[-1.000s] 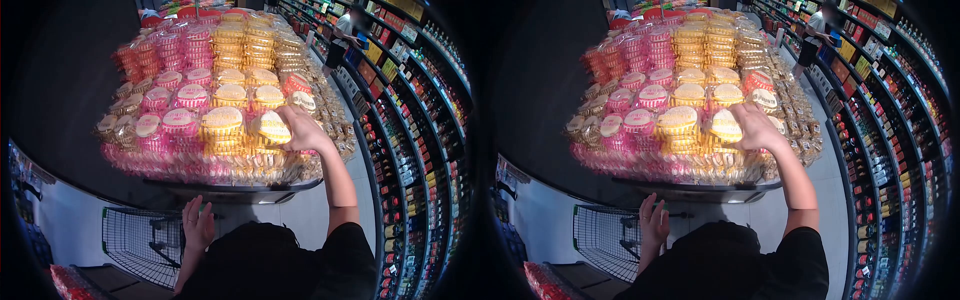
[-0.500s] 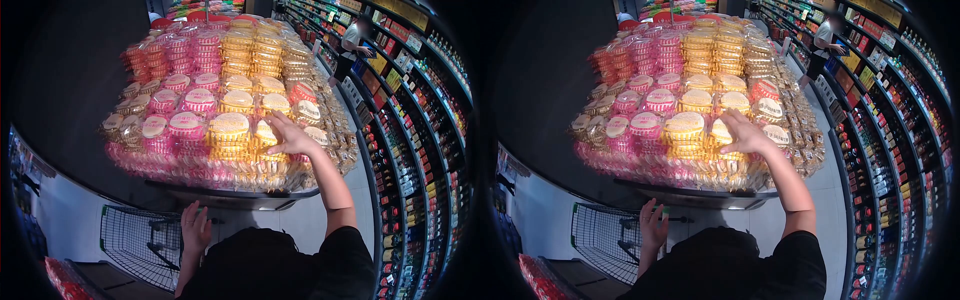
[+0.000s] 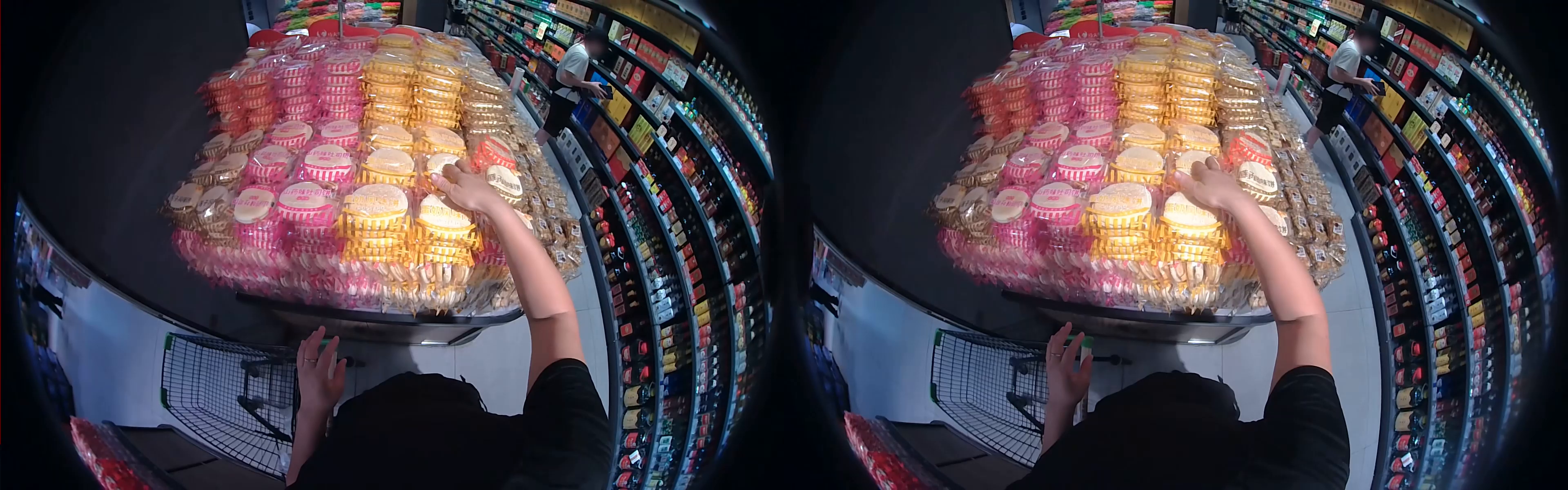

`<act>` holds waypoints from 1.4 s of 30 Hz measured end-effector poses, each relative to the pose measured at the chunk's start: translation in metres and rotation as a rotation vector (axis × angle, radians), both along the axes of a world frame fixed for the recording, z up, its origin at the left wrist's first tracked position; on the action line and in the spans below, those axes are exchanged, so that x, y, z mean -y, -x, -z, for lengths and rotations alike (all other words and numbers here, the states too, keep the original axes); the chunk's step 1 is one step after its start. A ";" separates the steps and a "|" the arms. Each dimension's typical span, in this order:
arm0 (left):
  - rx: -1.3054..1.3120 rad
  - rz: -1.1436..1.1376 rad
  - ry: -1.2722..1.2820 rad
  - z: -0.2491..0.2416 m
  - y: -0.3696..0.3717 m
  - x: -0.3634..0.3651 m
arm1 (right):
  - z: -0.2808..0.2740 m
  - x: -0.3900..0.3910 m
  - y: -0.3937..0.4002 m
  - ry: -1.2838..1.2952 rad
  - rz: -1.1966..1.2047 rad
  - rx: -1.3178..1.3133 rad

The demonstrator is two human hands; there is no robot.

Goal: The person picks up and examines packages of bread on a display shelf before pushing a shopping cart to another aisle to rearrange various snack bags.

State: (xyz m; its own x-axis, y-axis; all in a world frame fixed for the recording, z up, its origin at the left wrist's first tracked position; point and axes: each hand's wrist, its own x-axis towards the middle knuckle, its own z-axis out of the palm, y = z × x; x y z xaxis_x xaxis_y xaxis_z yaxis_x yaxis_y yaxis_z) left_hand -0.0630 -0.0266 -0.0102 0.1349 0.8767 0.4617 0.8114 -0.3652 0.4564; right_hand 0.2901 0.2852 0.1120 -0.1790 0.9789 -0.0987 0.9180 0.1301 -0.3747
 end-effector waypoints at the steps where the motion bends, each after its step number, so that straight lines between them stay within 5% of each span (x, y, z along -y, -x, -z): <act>1: 0.001 -0.002 0.001 0.001 0.000 0.001 | 0.000 0.000 0.003 -0.029 0.021 -0.004; 12: 0.063 0.011 0.041 0.002 0.000 0.002 | -0.013 0.021 0.025 -0.180 0.093 0.164; 17: 0.119 0.071 -0.005 -0.019 -0.009 -0.017 | -0.031 0.069 0.076 -0.409 -0.422 0.213; 20: 0.117 0.098 -0.090 -0.038 -0.010 -0.039 | -0.009 0.069 0.097 -0.408 -0.506 0.277; 31: -0.012 0.126 -0.200 -0.106 -0.026 -0.136 | -0.008 0.080 0.093 -0.351 -0.479 0.224; 36: -0.203 0.190 -0.235 -0.148 -0.042 -0.175 | -0.028 0.095 0.035 -0.408 -0.261 0.008; 42: -0.309 0.284 -0.188 -0.105 -0.058 -0.226 | -0.002 0.109 0.013 -0.186 -0.185 0.173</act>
